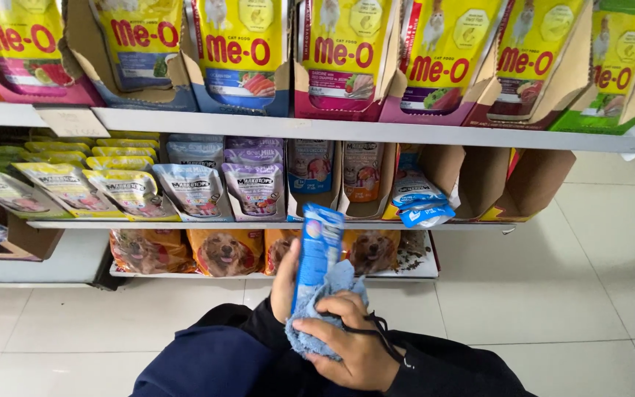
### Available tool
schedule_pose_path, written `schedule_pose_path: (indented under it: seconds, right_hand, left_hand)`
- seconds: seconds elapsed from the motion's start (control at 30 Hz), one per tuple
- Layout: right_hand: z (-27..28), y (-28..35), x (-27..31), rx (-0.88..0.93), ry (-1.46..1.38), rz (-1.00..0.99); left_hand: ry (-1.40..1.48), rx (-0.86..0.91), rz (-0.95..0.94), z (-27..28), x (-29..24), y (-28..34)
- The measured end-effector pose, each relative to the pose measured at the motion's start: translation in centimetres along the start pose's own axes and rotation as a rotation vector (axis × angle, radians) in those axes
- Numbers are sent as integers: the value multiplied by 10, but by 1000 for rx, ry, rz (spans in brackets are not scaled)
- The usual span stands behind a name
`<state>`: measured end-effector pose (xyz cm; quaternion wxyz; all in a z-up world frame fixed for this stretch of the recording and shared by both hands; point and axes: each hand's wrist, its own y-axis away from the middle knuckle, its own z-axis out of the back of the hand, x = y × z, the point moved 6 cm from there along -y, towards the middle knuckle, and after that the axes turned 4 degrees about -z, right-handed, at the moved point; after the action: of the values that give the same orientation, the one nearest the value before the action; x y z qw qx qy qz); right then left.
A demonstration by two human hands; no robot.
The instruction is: Wiping down individual pet food pouches and bags on a grocery store shelf using a cleaning cloth.
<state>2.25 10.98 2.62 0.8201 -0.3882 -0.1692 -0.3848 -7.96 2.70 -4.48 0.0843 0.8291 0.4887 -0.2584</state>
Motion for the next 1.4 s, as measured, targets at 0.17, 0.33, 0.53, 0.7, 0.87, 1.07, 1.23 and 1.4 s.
schedule_pose_path:
  seconds: [0.17, 0.33, 0.53, 0.7, 0.87, 1.07, 1.23, 1.4]
  right_hand:
    - [16, -6, -30, -170, 141, 102]
    - [80, -34, -47, -417, 235, -232]
    - [15, -1, -26, -129, 183, 15]
    - [11, -8, 0, 38, 185, 169]
    - [45, -12, -32, -360, 309, 104]
    - [101, -33, -58, -384, 242, -192]
    - [131, -34, -73, -396, 233, -233]
    - [103, 1, -85, -13, 37, -171]
  left_hand:
    - [-117, -45, 185, 6, 31, 18]
    - [-18, -283, 374, -10, 41, 31]
    - [145, -172, 211, 2, 28, 17]
    - [16, -215, 190, 25, 30, 7]
    - [39, -30, 304, 4, 37, 19]
    - [-326, 254, 375, -40, 11, 23]
    - [-480, 265, 384, -22, 2, 13]
    - [-471, 249, 374, -14, -14, 11]
